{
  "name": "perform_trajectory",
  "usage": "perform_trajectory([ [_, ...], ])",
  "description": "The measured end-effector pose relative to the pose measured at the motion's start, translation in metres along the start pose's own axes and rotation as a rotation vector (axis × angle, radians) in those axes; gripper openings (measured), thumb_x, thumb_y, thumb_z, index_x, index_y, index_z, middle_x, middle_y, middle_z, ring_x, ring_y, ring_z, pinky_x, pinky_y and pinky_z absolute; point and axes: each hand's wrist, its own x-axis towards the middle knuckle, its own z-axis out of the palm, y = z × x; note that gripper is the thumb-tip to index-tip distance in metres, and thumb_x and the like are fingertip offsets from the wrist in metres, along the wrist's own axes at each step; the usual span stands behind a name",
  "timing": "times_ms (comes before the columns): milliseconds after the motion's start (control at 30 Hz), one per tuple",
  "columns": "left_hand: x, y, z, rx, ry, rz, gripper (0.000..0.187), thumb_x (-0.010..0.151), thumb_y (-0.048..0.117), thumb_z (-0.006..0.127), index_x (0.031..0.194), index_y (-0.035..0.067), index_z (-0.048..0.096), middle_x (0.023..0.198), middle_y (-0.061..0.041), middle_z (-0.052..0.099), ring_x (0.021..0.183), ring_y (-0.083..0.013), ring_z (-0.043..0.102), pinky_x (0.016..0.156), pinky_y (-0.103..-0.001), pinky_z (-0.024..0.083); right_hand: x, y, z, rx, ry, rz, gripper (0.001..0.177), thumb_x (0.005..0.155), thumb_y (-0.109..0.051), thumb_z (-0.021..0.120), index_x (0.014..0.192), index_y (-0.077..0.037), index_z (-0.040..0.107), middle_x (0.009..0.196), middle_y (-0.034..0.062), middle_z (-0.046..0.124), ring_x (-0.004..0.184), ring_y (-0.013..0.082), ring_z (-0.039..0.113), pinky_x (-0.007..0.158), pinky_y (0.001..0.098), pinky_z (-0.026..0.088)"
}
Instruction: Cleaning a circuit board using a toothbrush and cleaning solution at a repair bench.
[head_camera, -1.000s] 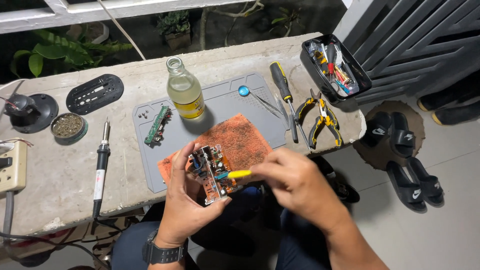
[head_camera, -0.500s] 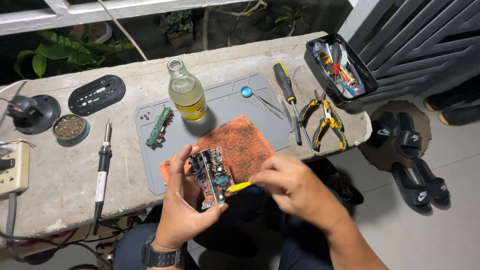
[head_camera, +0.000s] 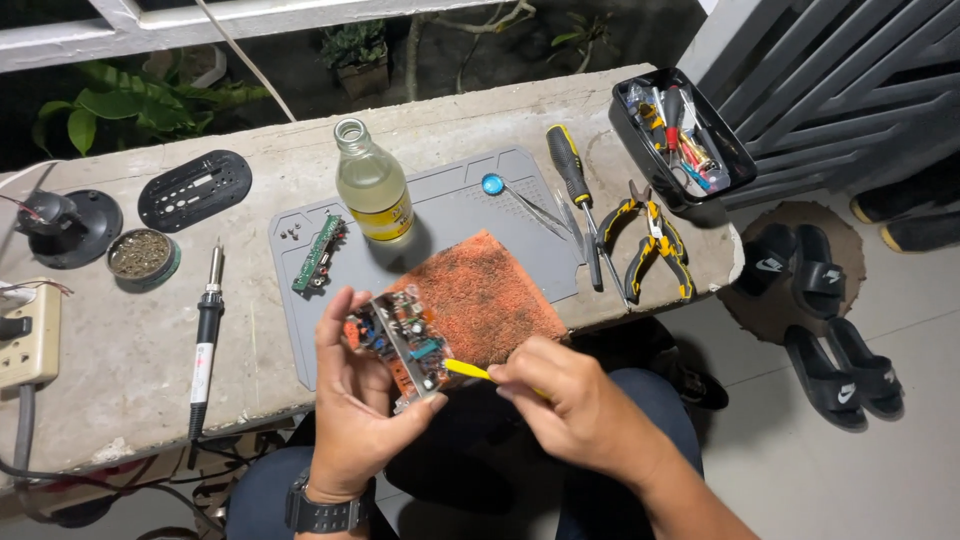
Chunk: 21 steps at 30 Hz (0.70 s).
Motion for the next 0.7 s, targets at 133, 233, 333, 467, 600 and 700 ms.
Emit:
perform_trajectory([
  [133, 0.000, 0.000, 0.004, 0.059, 0.046, -0.008, 0.134, 0.073, -0.009, 0.094, 0.183, 0.013, 0.021, 0.181, -0.012, 0.034, 0.145, -0.0212, 0.061, 0.117, -0.045, 0.065, -0.006, -0.002, 0.014, 0.028, 0.060, 0.084, 0.011, 0.106, 0.001, 0.076, 0.115, -0.005, 0.076, 0.092, 0.0052, 0.069, 0.075, 0.0180, 0.064, 0.071, 0.0313, 0.051],
  [233, 0.000, -0.005, 0.010, 0.075, 0.036, 0.019, 0.131, 0.075, -0.007, 0.095, 0.182, 0.012, 0.024, 0.177, -0.013, 0.036, 0.158, -0.0243, 0.055, 0.127, -0.045, 0.058, -0.005, -0.006, 0.024, -0.016, 0.181, 0.067, 0.006, 0.106, 0.003, 0.073, 0.109, -0.002, 0.073, 0.089, 0.0071, 0.067, 0.079, 0.0217, 0.066, 0.075, 0.0343, 0.054],
  [333, 0.003, 0.000, 0.012, 0.076, 0.116, 0.051, 0.129, 0.077, -0.012, 0.090, 0.182, 0.011, 0.019, 0.177, -0.013, 0.034, 0.153, -0.0278, 0.059, 0.128, -0.045, 0.056, -0.006, -0.010, 0.026, 0.001, 0.187, 0.104, 0.004, 0.107, 0.000, 0.072, 0.109, -0.003, 0.075, 0.091, 0.0064, 0.069, 0.081, 0.0204, 0.069, 0.078, 0.0338, 0.056],
  [467, 0.000, -0.003, 0.015, 0.083, 0.104, 0.009, 0.129, 0.076, -0.010, 0.091, 0.182, 0.010, 0.019, 0.181, -0.015, 0.035, 0.157, -0.0238, 0.055, 0.130, -0.043, 0.053, -0.002, -0.015, 0.034, -0.018, 0.219, 0.086, 0.005, 0.108, 0.003, 0.072, 0.110, -0.001, 0.073, 0.094, 0.0091, 0.068, 0.085, 0.0226, 0.072, 0.080, 0.0341, 0.059],
  [600, 0.001, 0.003, 0.010, 0.035, 0.190, 0.009, 0.133, 0.075, -0.016, 0.087, 0.184, 0.013, 0.016, 0.177, -0.012, 0.038, 0.157, -0.0255, 0.055, 0.132, -0.045, 0.050, -0.007, -0.014, 0.031, -0.025, 0.193, 0.039, 0.008, 0.109, 0.002, 0.071, 0.114, -0.002, 0.074, 0.097, 0.0102, 0.072, 0.085, 0.0251, 0.071, 0.081, 0.0364, 0.058],
  [700, 0.004, 0.009, 0.006, 0.017, 0.180, 0.022, 0.130, 0.078, -0.012, 0.087, 0.184, 0.016, 0.017, 0.181, -0.011, 0.035, 0.156, -0.0247, 0.055, 0.130, -0.048, 0.052, -0.011, 0.003, 0.020, -0.098, 0.274, 0.104, 0.008, 0.104, -0.001, 0.075, 0.111, -0.002, 0.080, 0.098, 0.0094, 0.077, 0.089, 0.0222, 0.079, 0.085, 0.0333, 0.062],
])
